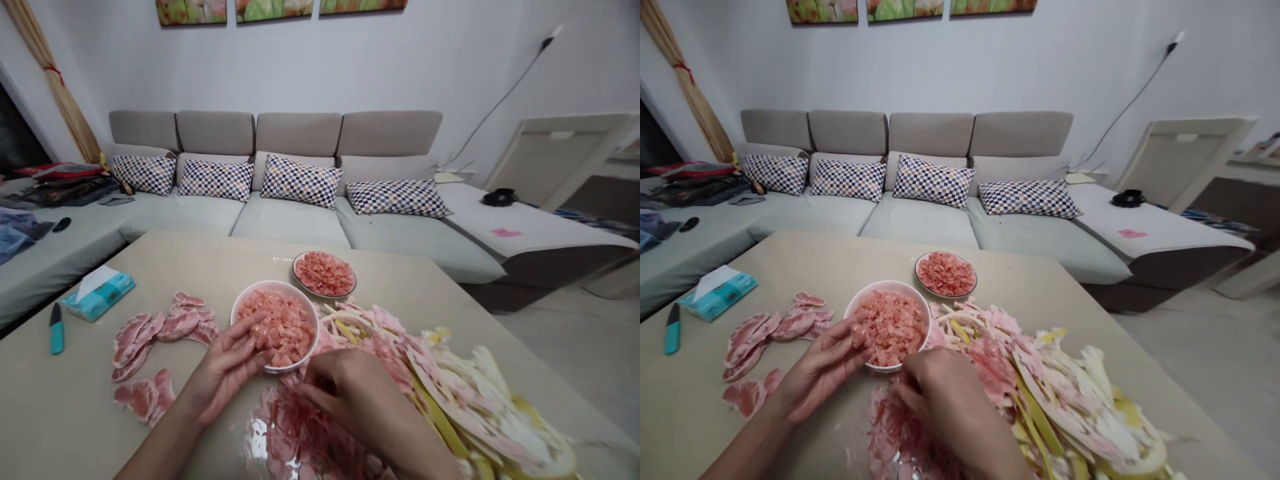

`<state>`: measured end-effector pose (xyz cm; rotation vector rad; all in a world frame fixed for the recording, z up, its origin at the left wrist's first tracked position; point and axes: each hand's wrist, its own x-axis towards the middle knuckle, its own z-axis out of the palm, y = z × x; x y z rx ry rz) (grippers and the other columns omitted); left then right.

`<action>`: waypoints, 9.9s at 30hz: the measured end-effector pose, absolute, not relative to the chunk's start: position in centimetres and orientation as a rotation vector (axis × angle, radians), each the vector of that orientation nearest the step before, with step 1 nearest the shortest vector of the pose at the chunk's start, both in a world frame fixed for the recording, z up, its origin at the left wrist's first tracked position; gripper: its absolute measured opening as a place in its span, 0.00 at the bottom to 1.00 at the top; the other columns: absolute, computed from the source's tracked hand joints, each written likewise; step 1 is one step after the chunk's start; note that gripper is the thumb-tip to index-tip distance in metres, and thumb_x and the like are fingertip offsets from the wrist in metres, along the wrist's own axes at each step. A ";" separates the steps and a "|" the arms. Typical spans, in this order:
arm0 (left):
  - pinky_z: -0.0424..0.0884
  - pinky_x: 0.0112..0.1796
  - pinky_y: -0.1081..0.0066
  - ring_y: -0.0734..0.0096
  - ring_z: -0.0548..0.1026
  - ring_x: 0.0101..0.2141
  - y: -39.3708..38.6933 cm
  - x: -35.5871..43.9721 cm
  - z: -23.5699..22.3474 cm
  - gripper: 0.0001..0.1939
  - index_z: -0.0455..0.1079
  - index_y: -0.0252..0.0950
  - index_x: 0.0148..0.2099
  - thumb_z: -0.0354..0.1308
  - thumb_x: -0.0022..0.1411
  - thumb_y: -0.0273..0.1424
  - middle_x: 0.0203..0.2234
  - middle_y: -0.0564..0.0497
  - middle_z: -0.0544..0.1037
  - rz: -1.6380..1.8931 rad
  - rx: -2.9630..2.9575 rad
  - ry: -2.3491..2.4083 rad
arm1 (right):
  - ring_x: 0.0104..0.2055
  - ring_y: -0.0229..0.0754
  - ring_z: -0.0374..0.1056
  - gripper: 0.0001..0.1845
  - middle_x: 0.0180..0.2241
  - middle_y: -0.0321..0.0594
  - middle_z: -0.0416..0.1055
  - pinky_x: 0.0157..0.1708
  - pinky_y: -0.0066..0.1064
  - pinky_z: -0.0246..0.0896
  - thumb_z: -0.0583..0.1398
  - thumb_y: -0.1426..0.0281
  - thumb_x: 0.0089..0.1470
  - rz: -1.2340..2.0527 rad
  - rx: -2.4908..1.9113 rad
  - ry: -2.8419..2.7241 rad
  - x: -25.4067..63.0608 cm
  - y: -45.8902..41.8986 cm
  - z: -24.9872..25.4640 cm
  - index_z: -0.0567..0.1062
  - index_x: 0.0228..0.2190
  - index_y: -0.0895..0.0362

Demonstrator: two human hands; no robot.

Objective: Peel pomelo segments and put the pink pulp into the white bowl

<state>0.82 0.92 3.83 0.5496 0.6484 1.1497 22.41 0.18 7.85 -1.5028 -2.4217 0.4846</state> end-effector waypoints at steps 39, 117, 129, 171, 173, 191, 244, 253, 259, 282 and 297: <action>0.72 0.50 0.63 0.58 0.74 0.50 0.0 1.8 4.0 0.13 0.79 0.42 0.44 0.63 0.57 0.27 0.46 0.44 0.77 1.126 1.424 0.957 | 0.40 0.41 0.69 0.07 0.37 0.38 0.74 0.42 0.33 0.64 0.62 0.71 0.58 0.671 -0.996 -1.952 20.2 1.0 7.7 0.78 0.39 0.51; 0.70 0.49 0.67 0.61 0.76 0.48 1.4 1.9 2.8 0.17 0.75 0.35 0.46 0.68 0.53 0.33 0.45 0.45 0.80 1.202 0.839 0.912 | 0.29 0.38 0.70 0.09 0.28 0.37 0.76 0.30 0.27 0.63 0.63 0.64 0.52 1.153 -1.160 -1.590 18.3 3.6 4.9 0.78 0.29 0.58; 0.73 0.47 0.72 0.65 0.76 0.47 1.0 2.3 3.4 0.16 0.74 0.37 0.45 0.69 0.53 0.31 0.44 0.48 0.78 1.243 0.647 0.815 | 0.31 0.38 0.70 0.06 0.30 0.37 0.74 0.32 0.28 0.65 0.61 0.67 0.53 1.135 -1.075 -1.551 18.4 3.3 4.7 0.76 0.30 0.57; 0.75 0.42 0.67 0.68 0.76 0.36 1.8 1.0 3.3 0.17 0.75 0.34 0.46 0.63 0.57 0.38 0.36 0.48 0.78 1.227 0.939 1.001 | 0.37 0.45 0.74 0.13 0.36 0.42 0.79 0.38 0.34 0.69 0.62 0.61 0.56 1.053 -1.116 -1.577 19.3 3.4 5.1 0.80 0.36 0.56; 0.75 0.41 0.68 0.69 0.76 0.36 1.6 1.0 3.6 0.16 0.73 0.36 0.48 0.63 0.59 0.37 0.35 0.50 0.77 1.208 0.943 0.966 | 0.39 0.46 0.74 0.13 0.38 0.42 0.79 0.41 0.35 0.69 0.62 0.60 0.56 1.101 -1.103 -1.587 19.4 3.4 5.1 0.81 0.38 0.55; 0.72 0.40 0.68 0.62 0.78 0.37 1.2 1.9 3.3 0.10 0.82 0.41 0.34 0.59 0.55 0.25 0.33 0.48 0.82 1.348 1.555 1.294 | 0.36 0.43 0.70 0.07 0.31 0.39 0.76 0.37 0.34 0.68 0.64 0.70 0.52 0.749 -1.079 -1.631 17.4 2.3 4.7 0.83 0.34 0.50; 0.67 0.38 0.73 0.67 0.75 0.35 2.4 0.7 3.3 0.08 0.77 0.36 0.32 0.58 0.59 0.32 0.31 0.50 0.81 1.063 1.625 1.335 | 0.40 0.51 0.74 0.11 0.38 0.48 0.79 0.41 0.43 0.69 0.58 0.71 0.59 0.107 -1.238 -2.042 21.2 5.5 3.0 0.80 0.40 0.56; 0.68 0.36 0.73 0.68 0.75 0.33 2.3 0.8 3.3 0.09 0.77 0.35 0.31 0.57 0.59 0.32 0.28 0.50 0.80 1.037 1.578 1.263 | 0.48 0.44 0.71 0.16 0.45 0.41 0.76 0.50 0.39 0.65 0.61 0.71 0.59 0.598 -0.853 -2.072 19.2 3.6 4.4 0.75 0.49 0.49; 0.65 0.33 0.75 0.71 0.72 0.29 2.0 0.8 3.5 0.08 0.75 0.35 0.28 0.56 0.57 0.29 0.25 0.53 0.77 0.979 1.529 1.206 | 0.38 0.41 0.74 0.13 0.36 0.40 0.79 0.40 0.32 0.68 0.58 0.76 0.59 0.556 -0.760 -2.036 18.6 3.2 4.1 0.79 0.42 0.52; 0.60 0.31 0.73 0.70 0.68 0.29 -4.6 6.8 -2.9 0.05 0.70 0.36 0.24 0.58 0.51 0.25 0.23 0.53 0.71 0.699 1.607 1.226 | 0.53 0.53 0.63 0.17 0.52 0.46 0.70 0.52 0.47 0.60 0.63 0.77 0.52 0.199 -1.060 -2.516 20.2 5.7 2.3 0.80 0.43 0.49; 0.69 0.38 0.69 0.69 0.74 0.34 -5.7 3.1 -4.4 0.11 0.70 0.33 0.39 0.61 0.56 0.35 0.31 0.49 0.75 0.925 0.535 0.870 | 0.44 0.47 0.70 0.17 0.49 0.48 0.71 0.44 0.34 0.65 0.63 0.74 0.51 0.206 -1.119 -2.690 17.6 15.7 2.5 0.79 0.44 0.54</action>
